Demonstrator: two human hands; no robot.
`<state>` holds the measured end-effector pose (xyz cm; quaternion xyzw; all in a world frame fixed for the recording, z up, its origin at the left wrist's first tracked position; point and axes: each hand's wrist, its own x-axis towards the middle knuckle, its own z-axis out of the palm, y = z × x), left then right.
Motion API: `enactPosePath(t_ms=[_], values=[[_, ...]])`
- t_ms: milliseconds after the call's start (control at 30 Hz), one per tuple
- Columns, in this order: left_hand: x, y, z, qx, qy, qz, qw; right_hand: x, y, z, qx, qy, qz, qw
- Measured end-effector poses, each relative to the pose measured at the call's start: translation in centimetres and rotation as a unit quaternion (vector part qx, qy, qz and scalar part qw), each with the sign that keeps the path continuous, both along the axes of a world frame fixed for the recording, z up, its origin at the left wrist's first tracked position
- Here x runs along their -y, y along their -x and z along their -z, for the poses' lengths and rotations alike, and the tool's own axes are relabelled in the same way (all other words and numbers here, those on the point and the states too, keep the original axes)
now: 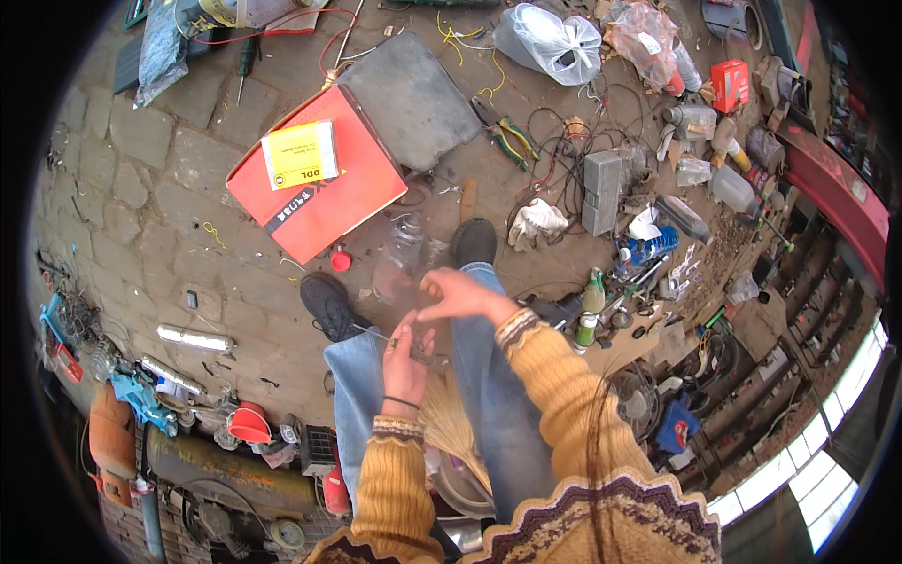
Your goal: The person walks through a cluttered workshop, picks up pliers, a bottle, and a power tool, then places them on a metal cart. They put on gloves, pick up a small metal part, and hand it to another person before walking around the yard and returning to the cart to pick up a drill and a socket wrench.
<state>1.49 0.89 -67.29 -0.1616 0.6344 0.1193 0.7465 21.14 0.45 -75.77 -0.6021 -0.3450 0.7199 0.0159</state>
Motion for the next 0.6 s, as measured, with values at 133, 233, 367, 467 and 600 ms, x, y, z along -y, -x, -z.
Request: enactPosePath(t_ms=[133, 233, 367, 467, 600], values=[[-0.4, -0.2, 0.2, -0.079, -0.02, -0.002, 0.997, -2.0, -8.8, 4.7, 0.4, -0.117, 0.22, 0.882], [-0.6, 0.2, 1.1, -0.127, 0.008, 0.071, 0.989, -4.1, -14.6, 6.8, 0.579, -0.125, 0.189, 0.783], [-0.4, 0.8, 2.8, -0.086, 0.035, 0.136, 0.986, -6.6, -15.5, 8.5, 0.561, -0.073, 0.214, 0.797], [-0.3, 1.1, 4.0, -0.066, 0.037, 0.174, 0.982, -7.5, -13.4, 8.9, 0.599, -0.051, 0.195, 0.775], [-0.4, 1.9, 5.0, -0.058, 0.054, 0.186, 0.979, -7.6, -12.3, 8.9, 0.599, -0.036, 0.181, 0.779]])
